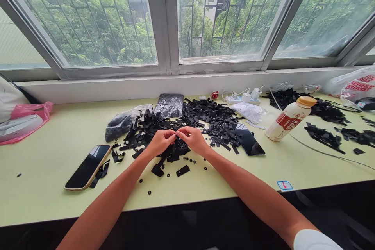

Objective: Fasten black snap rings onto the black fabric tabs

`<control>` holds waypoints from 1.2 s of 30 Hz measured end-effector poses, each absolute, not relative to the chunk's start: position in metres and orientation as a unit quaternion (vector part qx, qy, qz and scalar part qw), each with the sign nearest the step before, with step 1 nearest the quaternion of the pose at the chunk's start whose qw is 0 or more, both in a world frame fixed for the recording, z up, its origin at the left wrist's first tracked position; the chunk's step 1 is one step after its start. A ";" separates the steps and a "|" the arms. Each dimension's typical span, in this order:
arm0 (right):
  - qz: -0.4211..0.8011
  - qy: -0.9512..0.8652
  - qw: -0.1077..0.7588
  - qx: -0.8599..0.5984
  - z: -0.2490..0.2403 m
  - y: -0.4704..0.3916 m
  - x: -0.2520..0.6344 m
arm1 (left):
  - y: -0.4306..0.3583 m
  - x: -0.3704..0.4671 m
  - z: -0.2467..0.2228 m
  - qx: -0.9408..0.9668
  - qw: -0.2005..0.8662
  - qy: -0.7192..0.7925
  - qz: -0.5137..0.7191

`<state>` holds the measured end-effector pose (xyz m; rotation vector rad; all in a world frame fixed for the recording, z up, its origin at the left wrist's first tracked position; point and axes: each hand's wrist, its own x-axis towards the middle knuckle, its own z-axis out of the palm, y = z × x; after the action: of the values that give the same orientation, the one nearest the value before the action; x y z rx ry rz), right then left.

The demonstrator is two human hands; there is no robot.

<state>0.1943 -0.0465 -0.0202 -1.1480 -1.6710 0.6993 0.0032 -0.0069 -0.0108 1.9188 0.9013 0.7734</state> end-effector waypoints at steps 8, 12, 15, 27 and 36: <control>0.258 -0.690 0.489 -0.468 -0.021 -0.047 0.194 | -0.011 0.002 -0.010 0.802 0.347 0.395 0.283; 0.262 -0.663 0.513 -0.478 -0.024 -0.044 0.195 | -0.012 0.003 -0.008 0.801 0.330 0.405 0.291; 0.276 -0.653 0.517 -0.480 -0.026 -0.044 0.195 | -0.014 0.004 -0.007 0.794 0.301 0.422 0.318; 0.036 -0.589 0.325 -0.739 -0.013 0.001 0.265 | -0.005 -0.002 -0.016 0.814 0.144 0.443 0.347; 0.056 -0.509 0.256 -0.820 -0.019 0.049 0.332 | -0.004 -0.004 -0.015 0.819 0.101 0.477 0.304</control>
<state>0.3318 0.0489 -0.0195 -2.2258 -1.3827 0.1527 -0.0041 -0.0039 -0.0149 2.4194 1.4083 0.8979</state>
